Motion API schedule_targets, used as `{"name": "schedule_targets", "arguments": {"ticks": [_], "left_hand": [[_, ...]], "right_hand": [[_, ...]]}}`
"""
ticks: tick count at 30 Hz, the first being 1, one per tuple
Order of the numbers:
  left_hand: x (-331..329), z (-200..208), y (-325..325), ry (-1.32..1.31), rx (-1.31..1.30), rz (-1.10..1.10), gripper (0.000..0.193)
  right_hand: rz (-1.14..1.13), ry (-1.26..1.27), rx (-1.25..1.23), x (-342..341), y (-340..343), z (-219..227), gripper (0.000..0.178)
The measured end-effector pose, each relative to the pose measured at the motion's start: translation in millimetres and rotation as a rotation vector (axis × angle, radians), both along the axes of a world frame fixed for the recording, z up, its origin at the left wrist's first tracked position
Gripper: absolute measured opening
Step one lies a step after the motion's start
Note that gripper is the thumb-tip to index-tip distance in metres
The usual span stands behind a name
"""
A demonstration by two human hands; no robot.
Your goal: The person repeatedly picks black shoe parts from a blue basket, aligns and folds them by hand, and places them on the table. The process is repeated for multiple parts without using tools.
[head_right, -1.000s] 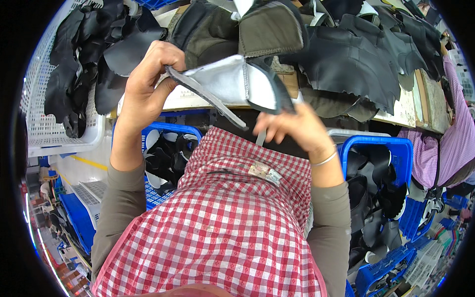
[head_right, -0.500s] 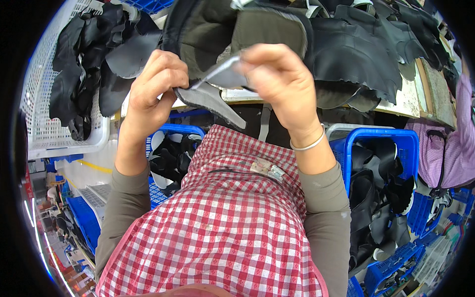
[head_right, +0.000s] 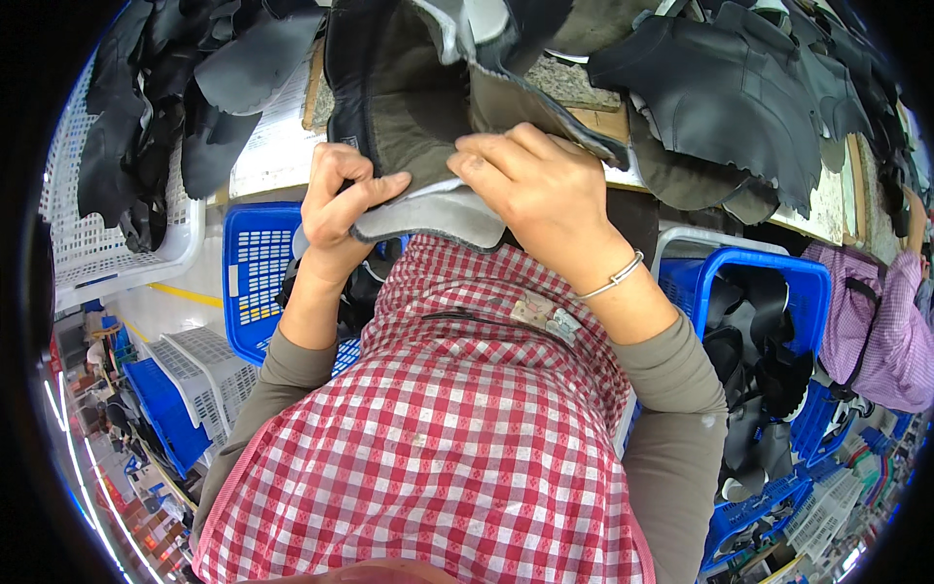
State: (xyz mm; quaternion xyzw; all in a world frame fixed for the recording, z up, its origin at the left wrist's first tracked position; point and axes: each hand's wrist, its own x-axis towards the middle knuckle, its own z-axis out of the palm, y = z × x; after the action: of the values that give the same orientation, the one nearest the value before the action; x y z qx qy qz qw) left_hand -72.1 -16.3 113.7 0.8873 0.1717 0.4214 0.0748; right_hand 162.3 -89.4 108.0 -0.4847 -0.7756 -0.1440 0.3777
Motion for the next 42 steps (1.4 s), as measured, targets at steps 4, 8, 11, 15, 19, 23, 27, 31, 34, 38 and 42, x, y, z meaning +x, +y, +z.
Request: {"name": "schedule_targets", "arguments": {"ticks": [4,8,11,15,19,23,27,31,34,38,42], "left_hand": [[-5,2,-2,-0.025,0.068,0.007,0.03],[-3,5,-5,-0.041,0.076,0.024,0.029],[1,8,-4,-0.057,0.071,0.033,0.03],[4,9,-5,-0.068,0.079,0.077,0.033],[4,9,-14,0.071,-0.113,0.197,0.04],[9,42,-3,0.24,-0.079,0.106,0.034],[28,113,25,-0.013,0.204,0.093,0.039],[44,144,-17,-0.073,0.255,0.184,0.022],[59,108,-73,0.333,-0.237,-0.565,0.063],[51,67,-39,-0.004,0.201,0.127,0.072],[40,54,-7,-0.081,0.395,0.08,0.058]], "right_hand": [[0.023,-0.066,0.017,3,-3,11,0.018],[0.034,-0.088,-0.02,6,-5,22,0.02],[0.072,-0.127,-0.062,8,-8,34,0.023],[0.226,-0.05,-0.396,15,-20,46,0.038],[0.189,0.035,-0.483,14,-28,35,0.045],[-0.034,0.01,-0.3,-2,-22,23,0.032],[-0.119,0.179,-0.137,-1,4,45,0.016],[0.142,1.165,-0.426,26,37,63,0.021],[0.166,1.531,-0.597,45,42,54,0.027],[0.165,1.709,-0.679,44,31,33,0.02],[0.294,1.673,-0.63,34,23,28,0.018]]}}
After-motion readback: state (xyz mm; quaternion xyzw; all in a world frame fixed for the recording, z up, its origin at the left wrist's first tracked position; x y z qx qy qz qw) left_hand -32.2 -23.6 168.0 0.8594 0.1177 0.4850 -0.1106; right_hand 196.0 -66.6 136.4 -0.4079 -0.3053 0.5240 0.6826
